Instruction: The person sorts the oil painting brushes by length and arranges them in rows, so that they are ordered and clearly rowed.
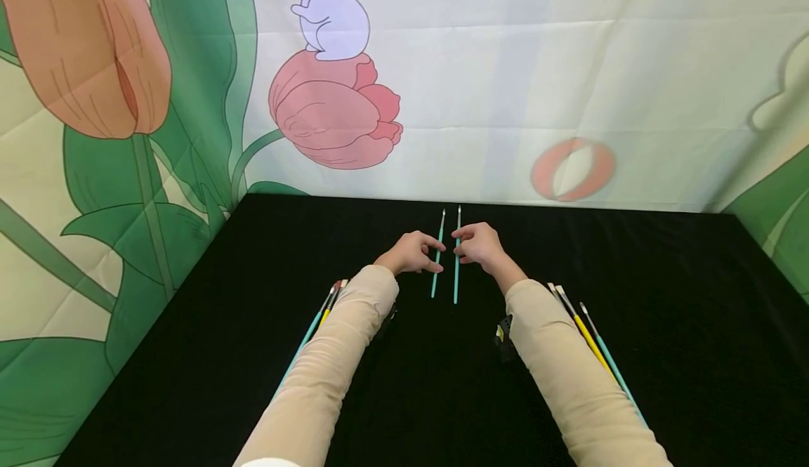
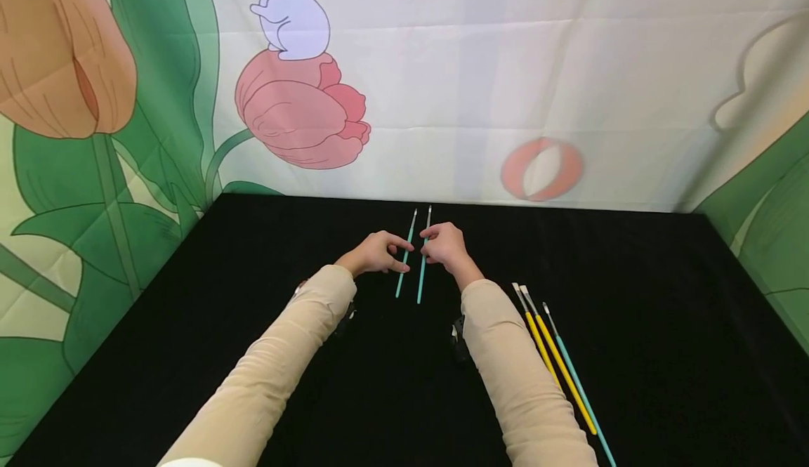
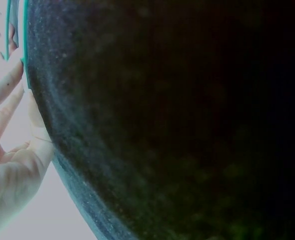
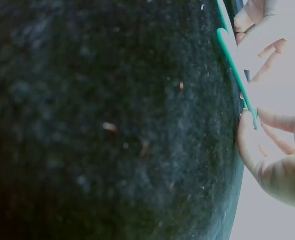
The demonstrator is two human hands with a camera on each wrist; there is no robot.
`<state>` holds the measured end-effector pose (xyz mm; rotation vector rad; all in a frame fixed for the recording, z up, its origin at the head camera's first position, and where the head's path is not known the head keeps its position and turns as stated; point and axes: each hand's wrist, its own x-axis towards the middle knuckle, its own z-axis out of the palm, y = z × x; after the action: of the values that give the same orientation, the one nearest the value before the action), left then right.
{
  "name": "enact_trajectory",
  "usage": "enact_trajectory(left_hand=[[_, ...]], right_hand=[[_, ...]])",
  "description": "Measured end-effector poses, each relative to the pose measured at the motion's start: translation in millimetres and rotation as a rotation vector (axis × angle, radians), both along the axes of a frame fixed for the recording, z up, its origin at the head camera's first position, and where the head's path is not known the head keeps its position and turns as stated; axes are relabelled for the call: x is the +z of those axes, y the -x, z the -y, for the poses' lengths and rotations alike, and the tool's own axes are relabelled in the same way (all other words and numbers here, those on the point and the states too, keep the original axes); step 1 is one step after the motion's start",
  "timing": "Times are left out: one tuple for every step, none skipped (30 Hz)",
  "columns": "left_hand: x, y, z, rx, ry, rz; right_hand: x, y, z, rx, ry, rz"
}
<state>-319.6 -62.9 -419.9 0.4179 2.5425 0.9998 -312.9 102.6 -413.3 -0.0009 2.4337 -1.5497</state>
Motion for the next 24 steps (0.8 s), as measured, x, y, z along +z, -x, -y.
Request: enact_trajectory(left_hand=[[-0.1, 0.2, -0.2, -0.001, -0.001, 0.0], [-0.2, 0.4, -0.5, -0.003, -0.001, -0.001], [-0.4, 0.7, -0.7, -0.005, -0.001, -0.004], [-0.6, 0.9, -1.1, -0.006, 0.0, -0.006], [-0.7, 1.2, -1.3, -0.007, 0.0, -0.008], [-0.9, 1.3, -1.6, -0.009, 0.002, -0.01], [-0.9, 1.4, -1.9, -0.01, 0.004, -0.011], [-1.1, 1.5, -2.1, -0.009, 0.006, -0.011], [-1.4, 1.6, -2.2, -0.007, 0.009, -0.012], [-1.6, 1.7, -2.2, -0.006, 0.011, -0.013], [-1.9, 1.8, -2.2, -0.005, 0.014, -0.014], [-2.1, 1.9, -2.1, -0.005, 0.018, -0.014], [-2.3, 2.1, -1.9, -0.004, 0.019, -0.013], [-2.2, 2.1, -1.5, -0.003, 0.019, -0.011], [-2.2, 2.2, -1.1, -0.004, 0.02, -0.01], [-2.1, 2.2, -0.7, -0.004, 0.02, -0.008], [-1.9, 2.3, -0.1, -0.005, 0.019, -0.005], [-1.7, 2.4, 0.8, -0.005, 0.017, -0.003], [-1.3, 2.1, 0.6, -0.007, 0.013, -0.002], [-0.8, 1.6, 0.8, -0.009, 0.008, -0.002], [-0.3, 1.1, 1.1, -0.01, 0.002, -0.005], [0.2, 0.7, 1.6, -0.012, -0.005, -0.009], [0.8, 0.0, 2.1, -0.014, -0.014, -0.013], [1.5, -0.9, 2.6, -0.015, -0.021, -0.02]], right_hand=[[0.3, 0.0, 0.3, 0.001, 0.003, 0.002], [0.5, 0.0, 0.4, 0.001, 0.003, 0.003], [0.6, -0.1, 0.5, 0.002, 0.001, 0.003], [0.5, -0.1, 0.7, 0.002, 0.0, 0.004], [0.4, 0.0, 0.9, 0.001, -0.001, 0.005], [0.3, 0.1, 1.1, 0.0, -0.002, 0.006], [0.0, 0.2, 1.2, -0.001, -0.003, 0.006], [-0.2, 0.3, 1.4, -0.002, -0.002, 0.007], [-0.3, 0.3, 1.5, 0.0, -0.001, 0.008], [-0.6, 0.5, 1.7, -0.001, 0.002, 0.009], [-0.8, 0.5, 1.8, -0.002, 0.005, 0.011], [-1.0, 0.7, 2.0, -0.002, 0.007, 0.012], [-1.1, 0.8, 2.1, -0.002, 0.009, 0.014], [-1.2, 0.9, 2.2, 0.0, 0.011, 0.015], [-1.1, 1.0, 2.3, 0.002, 0.012, 0.017], [-1.0, 1.1, 2.5, 0.001, 0.014, 0.019], [-0.7, 1.0, 2.5, 0.005, 0.014, 0.019], [-0.2, 1.0, 2.6, 0.01, 0.014, 0.018], [0.7, 0.2, 1.6, 0.013, 0.015, 0.017], [1.4, -0.4, 0.6, 0.017, 0.016, 0.015], [2.2, -1.0, -0.4, 0.02, 0.018, 0.014], [2.9, -1.8, -1.5, 0.023, 0.019, 0.013], [3.7, -2.7, -2.7, 0.027, 0.02, 0.011], [4.5, -3.6, -4.0, 0.033, 0.019, 0.008]])
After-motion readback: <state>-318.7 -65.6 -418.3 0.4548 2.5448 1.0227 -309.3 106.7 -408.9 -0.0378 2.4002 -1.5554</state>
